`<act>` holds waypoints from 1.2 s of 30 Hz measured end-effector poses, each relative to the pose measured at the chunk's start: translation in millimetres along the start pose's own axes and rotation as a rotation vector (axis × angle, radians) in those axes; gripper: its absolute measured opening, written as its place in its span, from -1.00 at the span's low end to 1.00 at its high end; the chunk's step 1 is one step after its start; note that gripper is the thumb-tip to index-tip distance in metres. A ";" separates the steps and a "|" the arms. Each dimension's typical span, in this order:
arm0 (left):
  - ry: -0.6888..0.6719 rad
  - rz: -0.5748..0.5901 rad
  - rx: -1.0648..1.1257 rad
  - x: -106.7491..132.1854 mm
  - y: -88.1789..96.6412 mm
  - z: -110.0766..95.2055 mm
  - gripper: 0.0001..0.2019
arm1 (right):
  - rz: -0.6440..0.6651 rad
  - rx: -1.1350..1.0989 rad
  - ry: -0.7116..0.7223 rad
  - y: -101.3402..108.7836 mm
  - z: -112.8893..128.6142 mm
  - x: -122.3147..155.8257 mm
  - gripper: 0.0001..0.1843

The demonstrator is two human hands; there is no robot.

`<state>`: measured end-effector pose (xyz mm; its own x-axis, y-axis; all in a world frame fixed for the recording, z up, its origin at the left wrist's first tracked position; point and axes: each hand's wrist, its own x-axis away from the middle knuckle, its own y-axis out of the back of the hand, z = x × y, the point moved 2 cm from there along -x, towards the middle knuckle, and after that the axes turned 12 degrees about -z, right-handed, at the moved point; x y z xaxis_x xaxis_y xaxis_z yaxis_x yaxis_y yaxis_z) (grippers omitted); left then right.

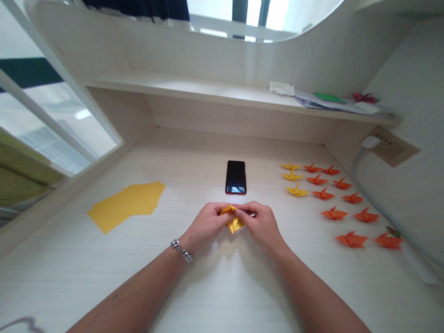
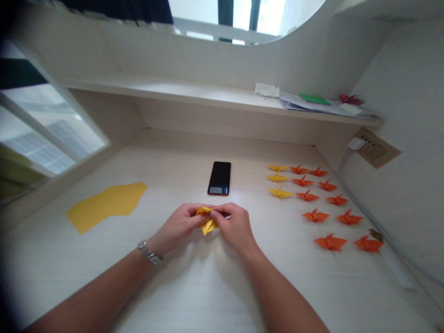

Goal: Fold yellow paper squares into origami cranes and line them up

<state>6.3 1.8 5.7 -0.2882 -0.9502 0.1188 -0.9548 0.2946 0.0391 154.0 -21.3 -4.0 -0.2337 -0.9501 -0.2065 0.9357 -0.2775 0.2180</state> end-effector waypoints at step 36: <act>0.035 0.178 -0.218 4.3 -1.8 5.7 -0.75 | 0.008 0.034 0.106 -1.0 14.3 5.0 -0.89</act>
<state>6.3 -3.4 0.5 -0.4439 -0.8785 0.1765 -0.8503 0.4751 0.2263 148.1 -27.8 8.4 -0.1952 -0.9325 -0.3040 0.9275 -0.2763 0.2520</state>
